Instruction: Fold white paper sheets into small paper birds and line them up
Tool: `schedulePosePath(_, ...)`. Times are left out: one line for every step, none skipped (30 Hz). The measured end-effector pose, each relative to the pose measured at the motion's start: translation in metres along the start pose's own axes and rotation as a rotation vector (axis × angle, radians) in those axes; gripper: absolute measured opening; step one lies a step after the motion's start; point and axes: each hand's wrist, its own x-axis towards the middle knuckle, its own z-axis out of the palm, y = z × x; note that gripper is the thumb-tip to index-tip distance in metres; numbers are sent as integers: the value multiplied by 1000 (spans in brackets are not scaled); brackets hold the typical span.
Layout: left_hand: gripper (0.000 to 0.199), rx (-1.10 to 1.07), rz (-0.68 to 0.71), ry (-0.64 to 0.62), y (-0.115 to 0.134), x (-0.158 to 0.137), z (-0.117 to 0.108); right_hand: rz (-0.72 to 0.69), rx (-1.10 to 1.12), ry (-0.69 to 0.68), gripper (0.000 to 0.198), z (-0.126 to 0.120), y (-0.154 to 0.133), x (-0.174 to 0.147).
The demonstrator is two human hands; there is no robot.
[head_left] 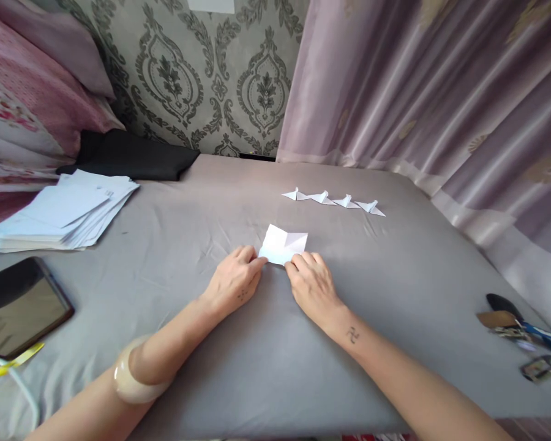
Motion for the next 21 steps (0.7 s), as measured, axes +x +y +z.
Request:
schedulePosePath(35, 32, -20, -37, 4, -1, -2, -8, -17, -14, 17, -2, -3, 0)
schedulePosePath(34, 53, -33, -77, 8, -3, -3, -14, -29, -29, 17, -4, -6, 1)
schedulePosePath(34, 68, -45, -112, 11, -4, -4, -17, -36, -45, 17, -6, -8, 2)
schedulePosePath(34, 79, -55, -144, 14, -4, -5, -18, -38, -62, 18, -7, -10, 3)
schedulePosePath(35, 86, -64, -172, 16, -5, -6, -18, -38, -77, 18, -8, -11, 4)
schedulePosePath(36, 91, -76, -198, 17, -6, -6, -16, -37, -90, 19, -9, -12, 6)
schedulePosePath(37, 96, -89, -219, 18, -6, -7, -15, -33, -101, 21, -10, -12, 8)
schedulePosePath(38, 101, -102, -236, 20, -6, -7, -16, -25, -110, 25, -10, -11, 10)
schedulePosePath(39, 104, -114, -248, 21, -7, -8, -22, -15, -121, 28, -10, -9, 12)
schedulePosePath(41, 105, -124, -257, 22, -7, -8, -32, -2, -133, 29, -10, -8, 15)
schedulePosePath(41, 104, -135, -263, 24, -7, -9, -45, 9, -145, 29, -10, -6, 17)
schedulePosePath(42, 99, -147, -266, 25, -7, -10, -58, 17, -155, 26, -9, -4, 19)
schedulePosePath(42, 88, -160, -267, 26, -7, -10, -70, 21, -161, 23, -8, -3, 21)
schedulePosePath(41, 72, -176, -266, 27, -7, -11, -81, 22, -160, 20, -7, -2, 23)
schedulePosePath(41, 50, -193, -258, 26, -7, -11, -89, 23, -154, 18, -6, -1, 25)
schedulePosePath(39, 21, -210, -243, 25, -6, -11, -97, 28, -146, 18, -5, -1, 26)
schedulePosePath(38, -13, -228, -222, 22, -6, -10, -100, 36, -135, 18, -3, -2, 27)
schedulePosePath(35, -52, -247, -196, 19, -5, -9, -97, 47, -124, 20, -2, -2, 27)
schedulePosePath(32, -97, -269, -164, 15, -4, -7, -86, 61, -115, 20, -1, -3, 27)
schedulePosePath(29, -146, -291, -132, 10, -2, -5, -68, 77, -112, 21, -1, -3, 28)
schedulePosePath(25, -202, -312, -101, 6, -1, -3, -41, 98, -115, 22, -1, -3, 29)
